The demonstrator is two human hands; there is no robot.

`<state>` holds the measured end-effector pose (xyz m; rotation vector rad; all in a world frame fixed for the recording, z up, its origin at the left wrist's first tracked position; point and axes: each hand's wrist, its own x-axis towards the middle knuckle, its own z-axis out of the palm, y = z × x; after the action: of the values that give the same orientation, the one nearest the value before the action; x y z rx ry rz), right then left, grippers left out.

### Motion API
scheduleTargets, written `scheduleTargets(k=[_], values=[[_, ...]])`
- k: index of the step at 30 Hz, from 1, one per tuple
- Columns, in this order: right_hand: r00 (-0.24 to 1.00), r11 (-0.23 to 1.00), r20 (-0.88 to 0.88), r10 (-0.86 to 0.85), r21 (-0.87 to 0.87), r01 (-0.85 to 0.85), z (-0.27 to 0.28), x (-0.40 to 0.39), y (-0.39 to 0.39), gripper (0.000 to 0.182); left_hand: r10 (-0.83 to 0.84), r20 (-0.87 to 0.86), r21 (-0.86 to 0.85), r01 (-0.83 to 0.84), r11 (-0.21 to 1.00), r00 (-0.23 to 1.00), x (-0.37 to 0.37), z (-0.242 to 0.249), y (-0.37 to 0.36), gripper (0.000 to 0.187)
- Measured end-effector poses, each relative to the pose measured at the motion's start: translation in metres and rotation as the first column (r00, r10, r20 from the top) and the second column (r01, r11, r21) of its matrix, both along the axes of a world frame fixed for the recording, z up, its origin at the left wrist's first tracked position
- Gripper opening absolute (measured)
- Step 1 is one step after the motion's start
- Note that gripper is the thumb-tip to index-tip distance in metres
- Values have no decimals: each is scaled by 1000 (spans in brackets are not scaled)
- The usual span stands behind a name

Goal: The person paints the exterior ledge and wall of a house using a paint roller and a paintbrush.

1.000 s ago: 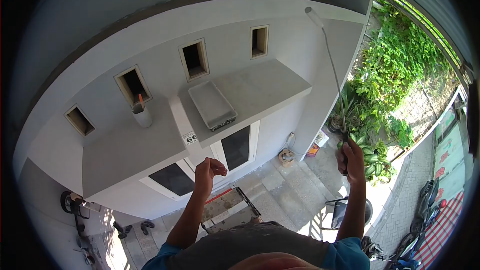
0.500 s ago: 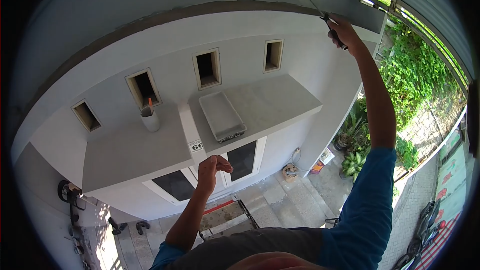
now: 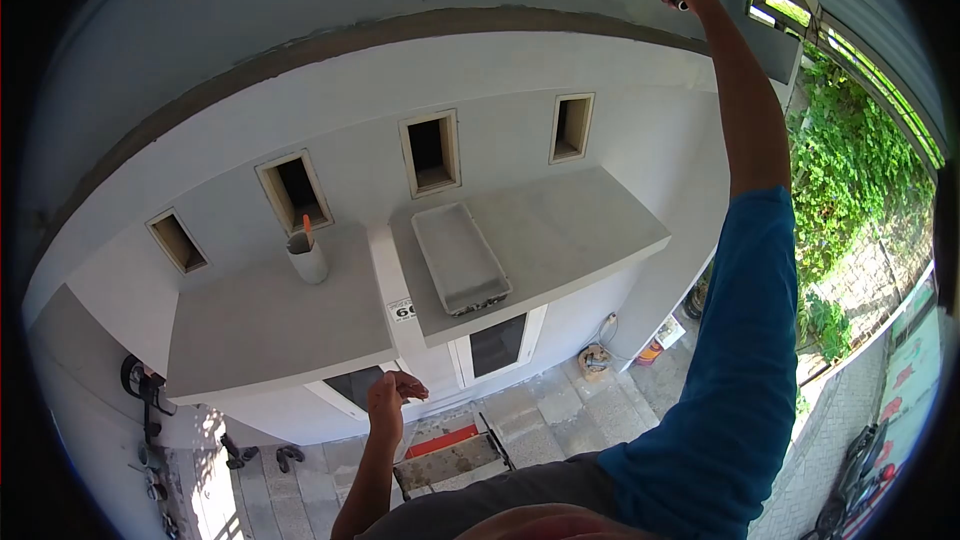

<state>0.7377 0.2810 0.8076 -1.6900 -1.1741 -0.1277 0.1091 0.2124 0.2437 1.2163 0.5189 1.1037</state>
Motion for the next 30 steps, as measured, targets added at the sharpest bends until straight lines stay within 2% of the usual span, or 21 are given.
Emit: scheduleTargets(k=[2,5,7,10,12,17,19,24,29,30], values=[[998,999,55,-18,38,16,5,10,9,31,2,13,-8,-2,1000,1000,8,0,5,53],[996,997,65,-62,-35,64,-5,20,10,31,-77,4,2,76,997,997,24,8,11,52],[990,990,139,-27,-130,45,-23,29,-26,27,-149,7,41,149,988,989,34,13,13,52],[980,985,197,-3,-171,38,-47,36,-77,25,-160,23,18,160,987,987,37,6,15,52],[976,921,217,25,-385,62,-49,33,-95,28,-175,37,-12,176,984,984,38,-2,16,52],[985,971,174,1,-236,41,-50,15,-76,29,-199,41,-16,200,980,979,50,-7,17,54],[990,984,141,4,-176,21,-35,20,-55,29,-191,58,-4,191,982,980,53,-3,17,54],[985,991,131,-111,-65,120,14,33,-14,31,-163,65,-1,164,987,984,55,0,17,55],[982,985,178,-57,-154,85,-15,40,-44,26,-174,34,-17,175,984,984,57,1,14,54],[981,979,190,-40,-187,76,-26,44,-57,30,-176,31,-17,176,984,984,56,1,12,54]])
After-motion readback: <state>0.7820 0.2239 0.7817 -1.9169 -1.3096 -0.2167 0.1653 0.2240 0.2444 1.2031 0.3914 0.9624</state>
